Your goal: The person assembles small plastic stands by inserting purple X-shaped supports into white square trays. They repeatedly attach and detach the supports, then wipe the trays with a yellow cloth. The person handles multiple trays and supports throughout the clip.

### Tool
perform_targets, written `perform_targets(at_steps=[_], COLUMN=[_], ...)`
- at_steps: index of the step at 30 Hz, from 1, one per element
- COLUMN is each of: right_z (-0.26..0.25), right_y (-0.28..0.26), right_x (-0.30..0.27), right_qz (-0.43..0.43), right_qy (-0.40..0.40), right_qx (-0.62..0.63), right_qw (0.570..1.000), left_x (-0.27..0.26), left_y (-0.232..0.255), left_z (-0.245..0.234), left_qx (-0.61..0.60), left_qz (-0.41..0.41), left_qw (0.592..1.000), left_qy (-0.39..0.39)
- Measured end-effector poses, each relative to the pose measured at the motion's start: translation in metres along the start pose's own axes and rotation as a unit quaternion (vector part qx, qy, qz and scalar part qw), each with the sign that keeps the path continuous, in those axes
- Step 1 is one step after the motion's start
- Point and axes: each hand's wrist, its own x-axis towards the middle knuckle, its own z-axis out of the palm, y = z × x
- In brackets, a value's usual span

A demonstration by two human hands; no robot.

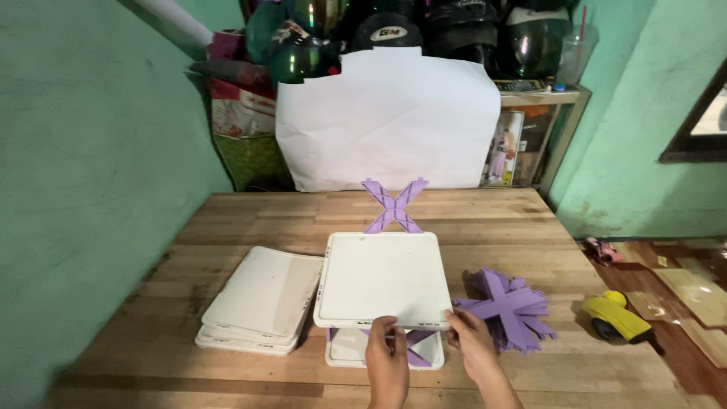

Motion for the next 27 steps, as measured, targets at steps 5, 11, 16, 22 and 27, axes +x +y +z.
perform_targets(at_steps=[5, 11, 16, 22, 27], right_z=[0.000, 0.027, 0.056, 0.090, 0.061], right_y=[0.008, 0.027, 0.023, 0.014, 0.004], right_x=[-0.001, -0.021, -0.054, -0.096, -0.063], right_qz=[0.059, 0.164, 0.173, 0.214, 0.115], right_qy=[-0.011, -0.088, -0.116, -0.205, -0.158], right_qx=[0.012, 0.045, 0.035, -0.113, -0.262], right_qw=[0.998, 0.981, 0.978, 0.948, 0.945], left_x=[0.008, 0.016, 0.027, 0.062, 0.069], left_y=[-0.038, -0.049, -0.051, -0.068, -0.069], left_z=[0.000, -0.018, -0.038, -0.079, -0.092], left_qx=[-0.018, 0.069, 0.043, 0.122, 0.044], left_qz=[-0.050, -0.016, 0.005, 0.038, 0.016], left_qw=[0.999, 0.996, 0.998, 0.990, 0.995], left_qy=[0.006, 0.047, 0.052, 0.066, 0.082])
